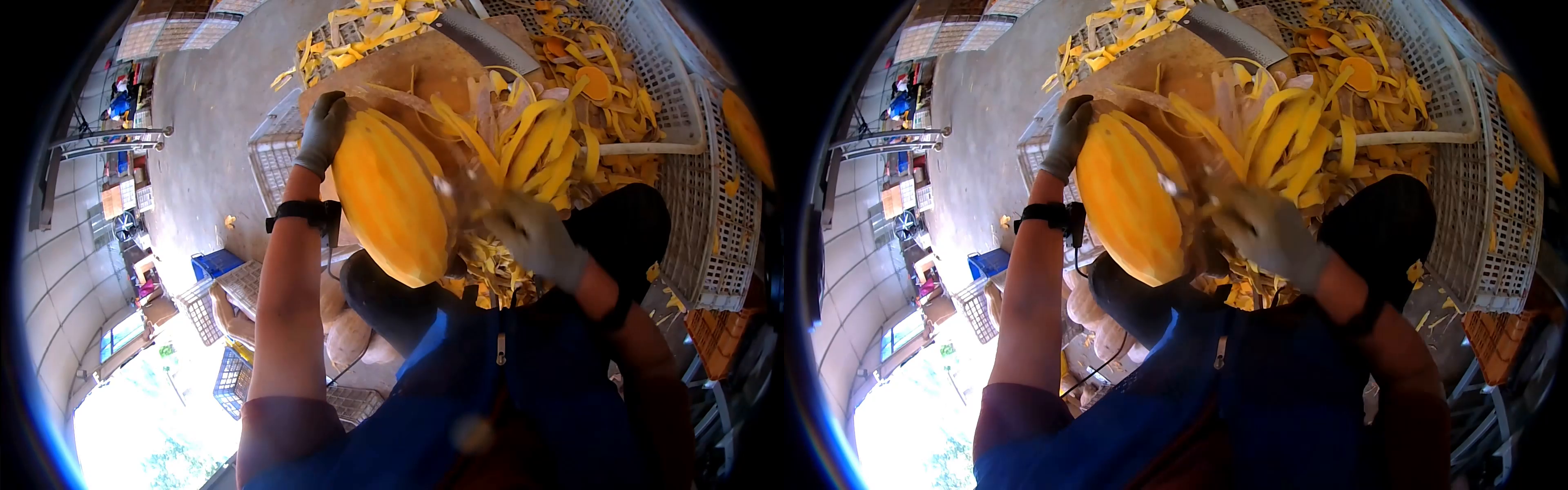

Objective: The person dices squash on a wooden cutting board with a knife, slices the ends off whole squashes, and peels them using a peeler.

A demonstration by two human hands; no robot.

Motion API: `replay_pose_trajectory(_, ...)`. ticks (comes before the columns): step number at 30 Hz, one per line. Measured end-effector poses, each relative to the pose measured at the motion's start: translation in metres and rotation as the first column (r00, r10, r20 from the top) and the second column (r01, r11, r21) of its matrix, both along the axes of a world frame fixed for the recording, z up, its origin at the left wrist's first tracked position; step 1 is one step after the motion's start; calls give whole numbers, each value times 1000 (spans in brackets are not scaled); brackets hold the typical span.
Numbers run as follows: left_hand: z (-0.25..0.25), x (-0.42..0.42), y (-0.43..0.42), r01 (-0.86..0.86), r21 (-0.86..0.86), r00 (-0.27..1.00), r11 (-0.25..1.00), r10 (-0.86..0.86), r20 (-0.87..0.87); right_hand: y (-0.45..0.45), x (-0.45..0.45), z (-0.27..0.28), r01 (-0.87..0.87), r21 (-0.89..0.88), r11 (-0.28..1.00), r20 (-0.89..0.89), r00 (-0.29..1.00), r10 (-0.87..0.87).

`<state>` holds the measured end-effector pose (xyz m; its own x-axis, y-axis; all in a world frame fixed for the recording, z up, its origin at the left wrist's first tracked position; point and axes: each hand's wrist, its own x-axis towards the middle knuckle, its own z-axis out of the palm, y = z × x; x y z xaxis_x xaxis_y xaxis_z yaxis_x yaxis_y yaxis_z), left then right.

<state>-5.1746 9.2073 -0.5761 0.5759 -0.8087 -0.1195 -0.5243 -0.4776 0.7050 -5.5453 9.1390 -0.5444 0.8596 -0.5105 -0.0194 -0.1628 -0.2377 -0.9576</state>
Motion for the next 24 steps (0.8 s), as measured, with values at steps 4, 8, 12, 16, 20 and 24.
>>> replay_pose_trajectory(4,-15,17,4,43,-12,996,999,-42,73,-54,111,-25,-137,-80,987,-62,989,133)
replay_pose_trajectory(8,-10,13,1,59,-1,995,998,-59,78,-69,162,-24,-334,-211,919,-149,940,308)
replay_pose_trajectory(12,-2,5,0,-12,24,999,1000,11,35,-57,116,6,-452,-199,870,-309,871,382)
replay_pose_trajectory(16,-9,11,1,-18,18,1000,1000,18,6,14,-17,-24,-303,-221,927,-124,952,281)
replay_pose_trajectory(20,-12,13,0,-1,9,999,1000,1,40,42,-62,-17,-475,-36,879,-203,865,459)
replay_pose_trajectory(24,-15,16,3,-7,-5,1000,1000,7,25,-24,33,9,-55,28,998,-115,992,58)
